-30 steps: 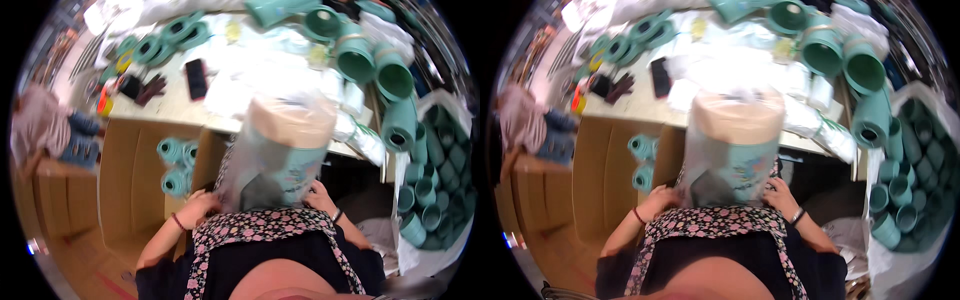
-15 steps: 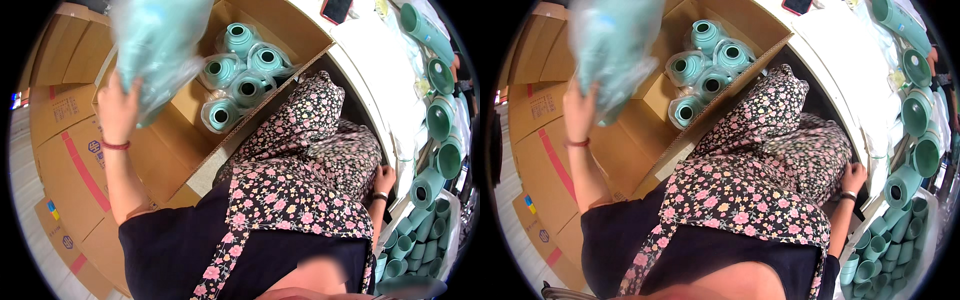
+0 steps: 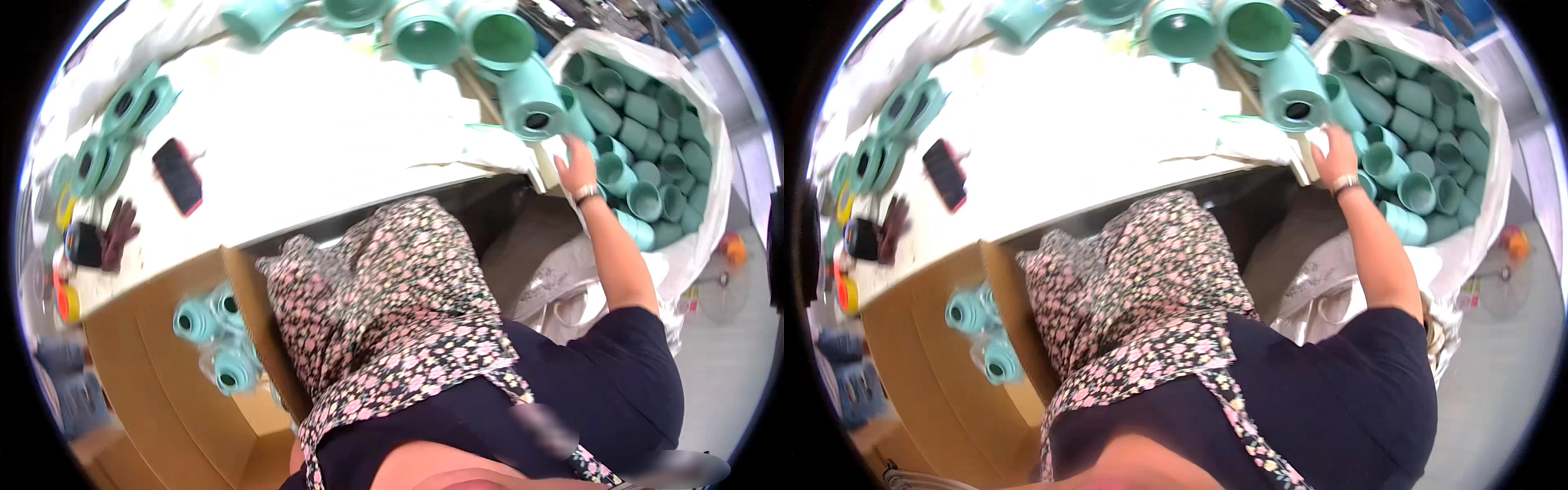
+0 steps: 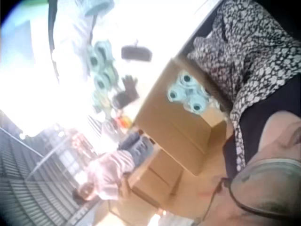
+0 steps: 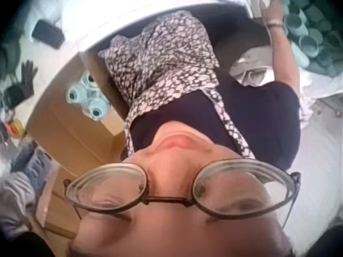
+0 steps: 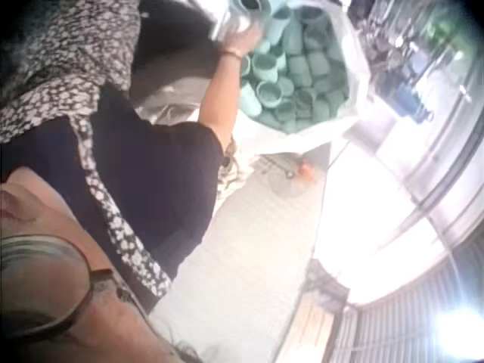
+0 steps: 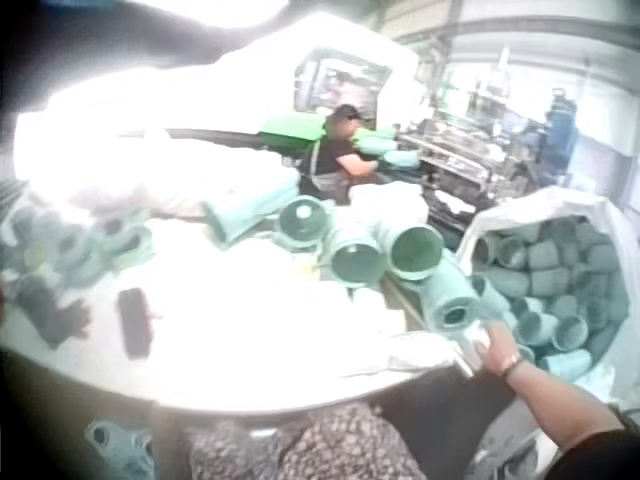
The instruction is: The person places lids on flasks, wraps each flask in a plastic bag, and then places the flasks and matching cups into a large cardboard box.
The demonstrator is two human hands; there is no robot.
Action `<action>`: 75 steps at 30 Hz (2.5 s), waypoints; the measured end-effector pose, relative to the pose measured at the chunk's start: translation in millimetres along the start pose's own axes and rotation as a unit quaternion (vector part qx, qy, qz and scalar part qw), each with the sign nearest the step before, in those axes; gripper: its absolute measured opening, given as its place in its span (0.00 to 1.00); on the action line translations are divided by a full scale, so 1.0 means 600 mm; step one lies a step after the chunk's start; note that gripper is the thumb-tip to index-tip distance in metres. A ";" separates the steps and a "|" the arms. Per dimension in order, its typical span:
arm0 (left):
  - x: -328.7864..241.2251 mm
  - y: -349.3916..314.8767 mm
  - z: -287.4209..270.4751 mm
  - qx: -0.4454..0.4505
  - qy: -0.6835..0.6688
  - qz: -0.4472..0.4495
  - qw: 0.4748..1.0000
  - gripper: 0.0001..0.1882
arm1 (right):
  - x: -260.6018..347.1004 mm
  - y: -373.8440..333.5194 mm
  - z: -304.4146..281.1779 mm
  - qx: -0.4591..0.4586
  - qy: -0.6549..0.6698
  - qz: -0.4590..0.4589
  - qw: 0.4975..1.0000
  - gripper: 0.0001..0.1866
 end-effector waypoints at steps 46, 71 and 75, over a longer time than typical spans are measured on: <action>-0.448 -0.165 -0.797 -0.408 -0.511 0.391 0.648 0.14 | 0.623 0.101 0.315 0.244 0.687 0.537 0.424 0.15; -0.441 0.035 -0.860 -0.415 -0.419 0.284 0.756 0.10 | 0.413 0.186 0.247 0.045 0.707 0.403 0.579 0.13; -0.415 -0.188 -0.789 -0.190 -0.520 0.508 0.660 0.07 | 0.442 0.015 0.140 0.253 0.540 0.090 0.798 0.13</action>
Point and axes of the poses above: each hand's wrist, its own y-axis towards the middle knuckle, its own z-axis out of the palm, x = y × z, the point moved 3 cm from there along y, towards the middle knuckle, and after that the axes turned 14 degrees about -x, right-handed, at the moved point
